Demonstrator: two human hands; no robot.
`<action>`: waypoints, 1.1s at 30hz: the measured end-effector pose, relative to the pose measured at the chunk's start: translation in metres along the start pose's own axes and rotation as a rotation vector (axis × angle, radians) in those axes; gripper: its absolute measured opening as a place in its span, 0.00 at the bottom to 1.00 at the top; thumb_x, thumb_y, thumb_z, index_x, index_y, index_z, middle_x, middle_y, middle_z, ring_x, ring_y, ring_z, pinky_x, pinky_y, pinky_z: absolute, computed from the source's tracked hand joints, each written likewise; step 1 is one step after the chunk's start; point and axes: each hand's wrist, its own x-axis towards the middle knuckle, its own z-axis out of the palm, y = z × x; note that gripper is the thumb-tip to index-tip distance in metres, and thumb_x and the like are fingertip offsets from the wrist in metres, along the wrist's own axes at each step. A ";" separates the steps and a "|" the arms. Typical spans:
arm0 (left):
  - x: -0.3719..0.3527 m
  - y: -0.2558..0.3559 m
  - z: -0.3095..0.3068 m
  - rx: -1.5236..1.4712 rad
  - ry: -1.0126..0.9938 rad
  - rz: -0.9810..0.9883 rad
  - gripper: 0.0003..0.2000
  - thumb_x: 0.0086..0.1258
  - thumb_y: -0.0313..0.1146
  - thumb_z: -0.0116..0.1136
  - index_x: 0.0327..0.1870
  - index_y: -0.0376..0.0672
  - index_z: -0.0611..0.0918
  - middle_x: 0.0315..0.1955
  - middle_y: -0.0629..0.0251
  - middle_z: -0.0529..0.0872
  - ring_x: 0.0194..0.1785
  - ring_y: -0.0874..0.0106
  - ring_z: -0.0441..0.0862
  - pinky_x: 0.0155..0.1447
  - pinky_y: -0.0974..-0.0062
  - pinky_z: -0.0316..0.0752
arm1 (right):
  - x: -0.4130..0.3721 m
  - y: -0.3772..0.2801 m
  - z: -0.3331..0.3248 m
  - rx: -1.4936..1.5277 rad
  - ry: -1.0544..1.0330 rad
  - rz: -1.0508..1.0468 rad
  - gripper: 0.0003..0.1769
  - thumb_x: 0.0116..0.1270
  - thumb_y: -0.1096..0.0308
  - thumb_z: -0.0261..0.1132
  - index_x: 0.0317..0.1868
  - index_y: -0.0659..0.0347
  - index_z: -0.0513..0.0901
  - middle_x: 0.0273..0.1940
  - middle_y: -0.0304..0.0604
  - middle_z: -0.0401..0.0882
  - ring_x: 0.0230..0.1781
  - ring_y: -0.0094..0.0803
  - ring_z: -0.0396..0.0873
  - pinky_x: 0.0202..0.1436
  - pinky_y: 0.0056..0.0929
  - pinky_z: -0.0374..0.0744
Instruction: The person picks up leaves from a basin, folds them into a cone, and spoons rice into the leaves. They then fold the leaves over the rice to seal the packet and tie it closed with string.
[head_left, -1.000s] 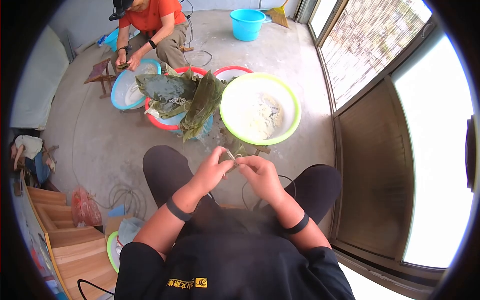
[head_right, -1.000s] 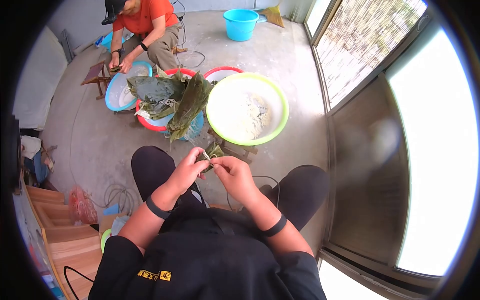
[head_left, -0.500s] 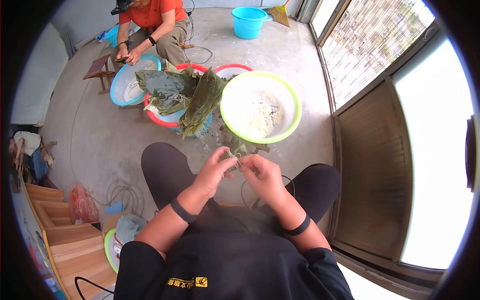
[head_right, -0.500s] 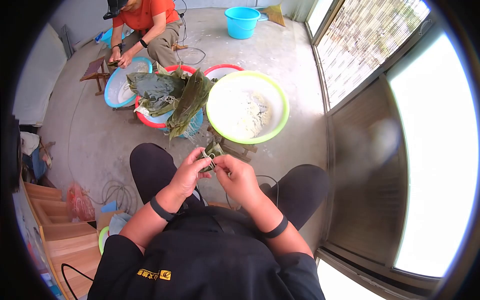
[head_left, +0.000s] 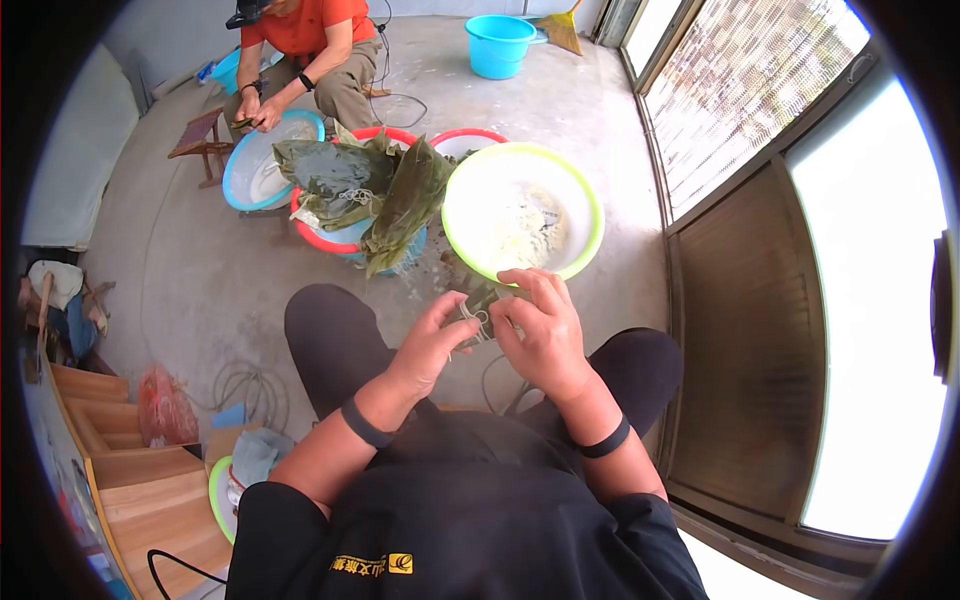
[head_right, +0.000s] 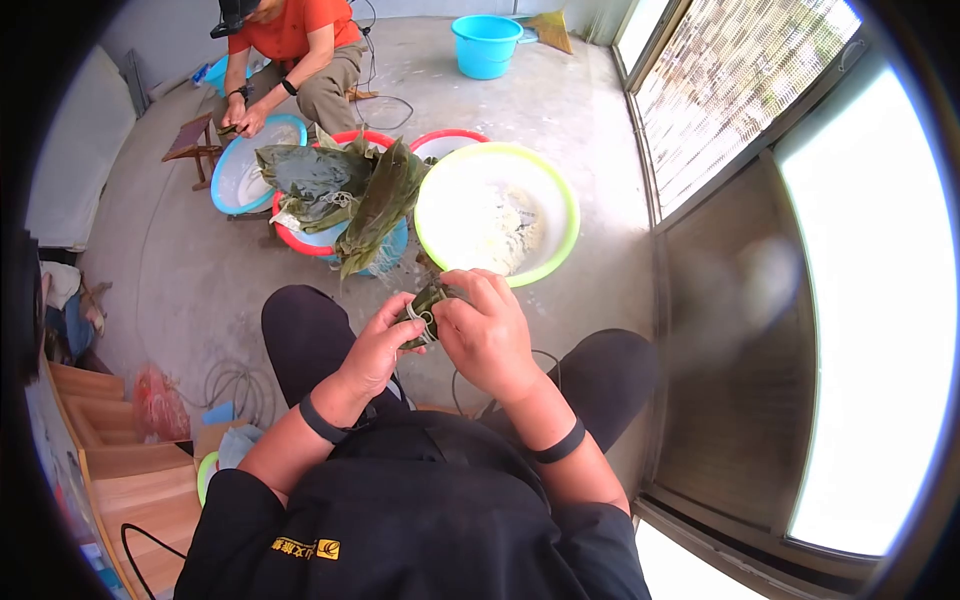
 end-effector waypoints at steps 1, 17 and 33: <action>-0.001 0.000 0.000 0.002 0.005 0.003 0.19 0.71 0.36 0.62 0.61 0.45 0.76 0.48 0.74 0.82 0.51 0.81 0.78 0.52 0.74 0.74 | -0.001 -0.001 0.001 0.017 -0.010 0.001 0.11 0.50 0.79 0.72 0.36 0.60 0.85 0.52 0.46 0.81 0.53 0.49 0.78 0.53 0.43 0.80; 0.004 -0.009 -0.008 0.050 -0.170 0.016 0.23 0.73 0.41 0.66 0.64 0.46 0.73 0.52 0.72 0.78 0.55 0.79 0.75 0.58 0.73 0.73 | -0.007 0.012 -0.004 0.268 -0.197 0.091 0.15 0.50 0.79 0.75 0.39 0.53 0.90 0.70 0.47 0.72 0.71 0.56 0.65 0.73 0.51 0.67; 0.002 -0.010 -0.010 0.028 -0.226 -0.122 0.34 0.76 0.48 0.63 0.75 0.43 0.63 0.59 0.70 0.75 0.61 0.78 0.73 0.61 0.70 0.73 | -0.012 0.008 0.006 0.083 -0.119 -0.035 0.12 0.49 0.77 0.74 0.36 0.58 0.86 0.64 0.45 0.77 0.67 0.56 0.70 0.66 0.52 0.75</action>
